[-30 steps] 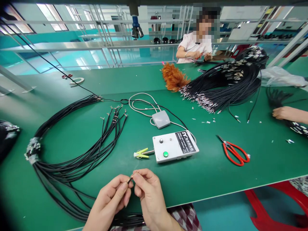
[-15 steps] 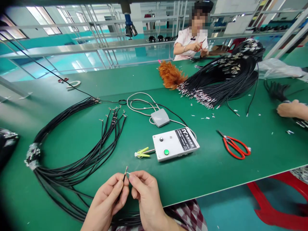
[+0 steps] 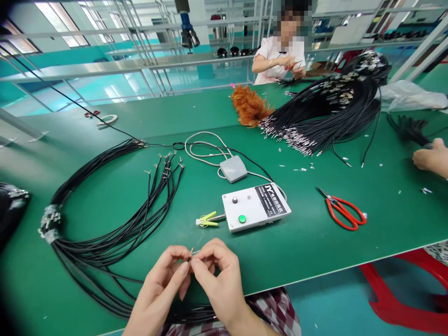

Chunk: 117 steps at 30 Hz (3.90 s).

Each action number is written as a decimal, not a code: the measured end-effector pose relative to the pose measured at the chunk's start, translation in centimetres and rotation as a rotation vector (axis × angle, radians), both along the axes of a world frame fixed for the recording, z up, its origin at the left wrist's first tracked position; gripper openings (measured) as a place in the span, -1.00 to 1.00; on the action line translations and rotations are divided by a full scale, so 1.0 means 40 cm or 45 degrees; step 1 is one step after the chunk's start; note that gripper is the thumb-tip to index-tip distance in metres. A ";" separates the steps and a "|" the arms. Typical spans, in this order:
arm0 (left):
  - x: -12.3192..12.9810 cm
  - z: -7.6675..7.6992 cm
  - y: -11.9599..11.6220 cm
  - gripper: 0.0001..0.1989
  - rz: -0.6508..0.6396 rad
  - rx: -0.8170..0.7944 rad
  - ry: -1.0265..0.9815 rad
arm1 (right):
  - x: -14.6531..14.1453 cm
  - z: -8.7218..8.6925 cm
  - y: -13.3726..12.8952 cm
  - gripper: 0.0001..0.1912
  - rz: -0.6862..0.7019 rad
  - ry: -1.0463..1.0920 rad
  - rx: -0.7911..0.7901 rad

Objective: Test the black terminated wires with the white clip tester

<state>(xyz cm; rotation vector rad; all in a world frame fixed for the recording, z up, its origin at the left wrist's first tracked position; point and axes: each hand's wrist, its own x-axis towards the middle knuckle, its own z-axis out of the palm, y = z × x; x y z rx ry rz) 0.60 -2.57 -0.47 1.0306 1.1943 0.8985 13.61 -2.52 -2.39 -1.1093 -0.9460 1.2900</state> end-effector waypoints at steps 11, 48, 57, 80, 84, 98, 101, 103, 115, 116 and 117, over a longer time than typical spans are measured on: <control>0.010 -0.017 0.001 -0.64 -0.097 -0.047 0.000 | 0.027 -0.001 0.000 -0.81 0.038 0.033 -0.076; 0.036 0.007 0.010 -0.83 0.289 -0.045 -0.498 | -0.009 0.013 -0.002 -0.74 0.030 0.103 -0.045; 0.042 -0.004 0.022 -0.80 0.119 -0.027 -0.245 | 0.004 0.012 -0.002 -0.75 0.035 0.019 -0.079; 0.005 -0.091 0.040 -0.81 -0.130 0.645 0.648 | 0.108 -0.039 0.018 -0.83 0.161 -1.266 0.464; -0.013 -0.083 0.048 -0.79 -0.239 0.709 0.632 | 0.103 -0.022 0.044 -0.85 0.245 -1.560 0.792; -0.051 -0.043 0.150 -0.82 -0.034 0.491 0.549 | 0.094 0.052 0.185 -0.83 0.341 -2.149 0.810; -0.049 -0.040 0.165 -0.83 -0.019 0.489 0.565 | 0.089 0.045 0.209 -0.94 0.396 -2.203 0.797; -0.046 -0.039 0.170 -0.82 -0.013 0.494 0.586 | 0.090 0.046 0.216 -0.89 0.416 -2.200 0.798; -0.013 -0.055 0.195 -0.81 -0.089 0.528 0.659 | 0.093 0.055 0.224 -0.86 0.467 -2.182 0.767; -0.012 -0.056 0.196 -0.81 -0.091 0.528 0.659 | 0.093 0.055 0.223 -0.86 0.468 -2.180 0.768; -0.012 -0.058 0.197 -0.81 -0.093 0.528 0.657 | 0.094 0.054 0.223 -0.86 0.469 -2.180 0.768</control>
